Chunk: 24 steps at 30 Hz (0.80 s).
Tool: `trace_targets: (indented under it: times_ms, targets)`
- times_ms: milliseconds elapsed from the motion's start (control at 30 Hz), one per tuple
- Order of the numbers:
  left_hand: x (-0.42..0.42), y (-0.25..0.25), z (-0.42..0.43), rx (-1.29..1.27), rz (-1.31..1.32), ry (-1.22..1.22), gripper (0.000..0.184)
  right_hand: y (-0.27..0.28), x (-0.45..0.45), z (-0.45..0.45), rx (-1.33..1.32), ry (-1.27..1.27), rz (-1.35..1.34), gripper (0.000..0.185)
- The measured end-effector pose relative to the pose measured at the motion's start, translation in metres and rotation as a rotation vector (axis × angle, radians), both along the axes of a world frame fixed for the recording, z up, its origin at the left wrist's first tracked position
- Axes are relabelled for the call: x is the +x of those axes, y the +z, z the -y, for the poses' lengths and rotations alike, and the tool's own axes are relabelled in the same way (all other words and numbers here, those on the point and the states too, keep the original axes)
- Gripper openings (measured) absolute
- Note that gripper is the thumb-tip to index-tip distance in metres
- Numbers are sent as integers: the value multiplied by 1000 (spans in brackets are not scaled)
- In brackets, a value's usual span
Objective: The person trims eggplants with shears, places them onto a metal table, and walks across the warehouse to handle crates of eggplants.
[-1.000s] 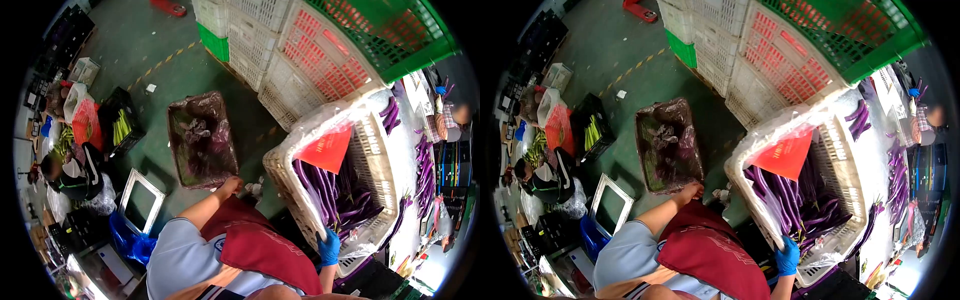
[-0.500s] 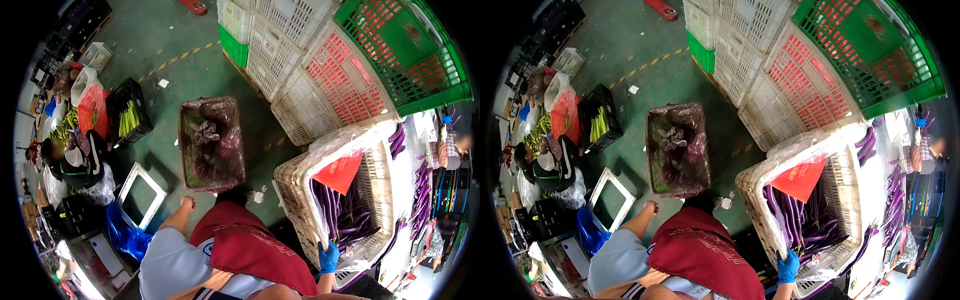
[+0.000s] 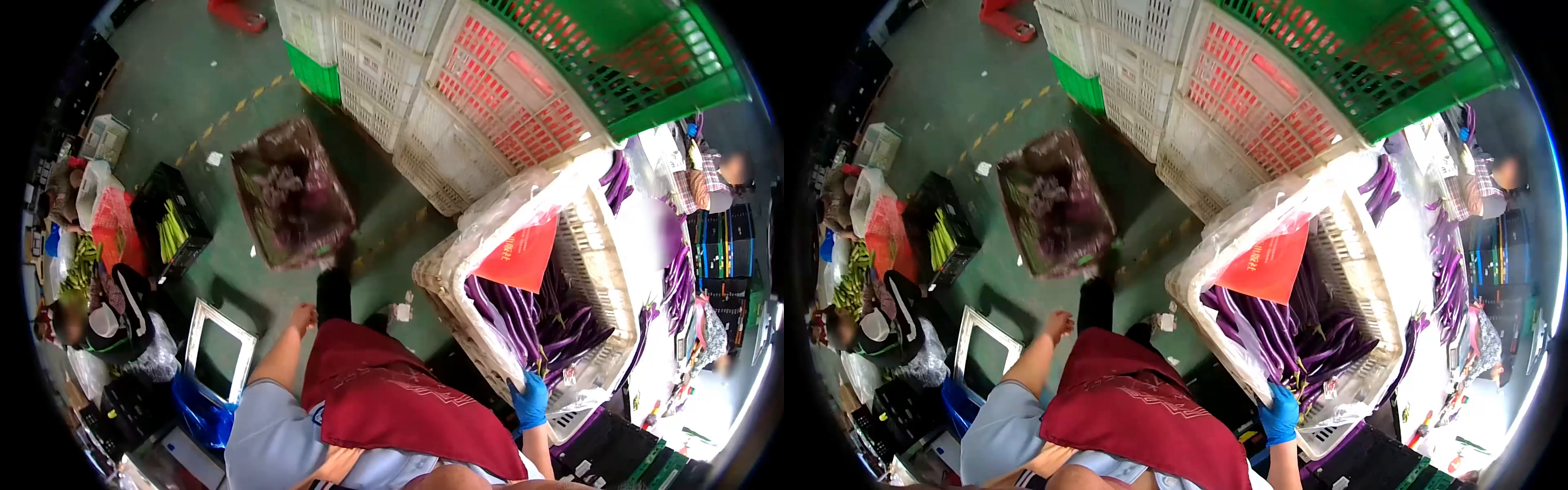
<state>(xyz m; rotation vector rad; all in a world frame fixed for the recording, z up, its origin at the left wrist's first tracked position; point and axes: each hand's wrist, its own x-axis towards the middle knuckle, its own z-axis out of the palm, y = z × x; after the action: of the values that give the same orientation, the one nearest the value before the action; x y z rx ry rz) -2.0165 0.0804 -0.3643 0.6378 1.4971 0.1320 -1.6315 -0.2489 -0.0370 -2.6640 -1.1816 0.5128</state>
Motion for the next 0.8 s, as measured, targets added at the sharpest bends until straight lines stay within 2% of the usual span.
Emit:
trace_targets:
  times_ms: [67, 100, 200, 267, 333, 367, 433, 467, 533, 567, 600, 667, 733, 800]
  targets:
    - [10, -10, -15, -30, -23, 24, 17, -3, -1, 0, 66, 45, 51, 33]
    - [16, -19, -20, -41, 14, 9, 18, 0, -4, -1, -20, -91, -25, 40]
    - [64, -12, -43, -87, -31, -107, 18, 1, -9, -9, -22, -141, 49, 37]
    - [91, -82, -39, -114, 160, -243, 21, 6, -20, -18, -32, -156, 239, 36]
    - [140, -94, -45, -165, 150, -431, 25, -7, -20, -12, -40, -170, 293, 37]
    - [157, -118, -39, -41, 286, -619, 29, -9, -20, -10, -42, -188, 289, 37]
    - [202, -131, -35, -132, 467, -692, 36, -16, -18, -1, -45, -149, 345, 37]
    - [228, -120, -37, -347, 500, -574, 38, -18, -19, 6, -46, -168, 355, 39]
    - [265, -183, -11, -88, 644, -865, 39, -24, -25, 5, -65, -312, 387, 38]
    - [287, -173, -13, -219, 618, -788, 40, -32, -23, 12, 82, -242, 440, 22]
    - [310, -160, -15, -348, 585, -708, 42, -27, -26, 10, 20, -316, 350, 18]
    - [343, -179, 4, -277, 710, -675, 45, -25, -33, 8, 170, -469, 210, 27]
    - [367, -241, 52, 574, 942, -822, 48, -28, -30, -2, 239, -532, 118, 32]
    - [388, -203, 59, -41, 841, -667, 48, -26, -29, -15, 185, -482, 176, 31]
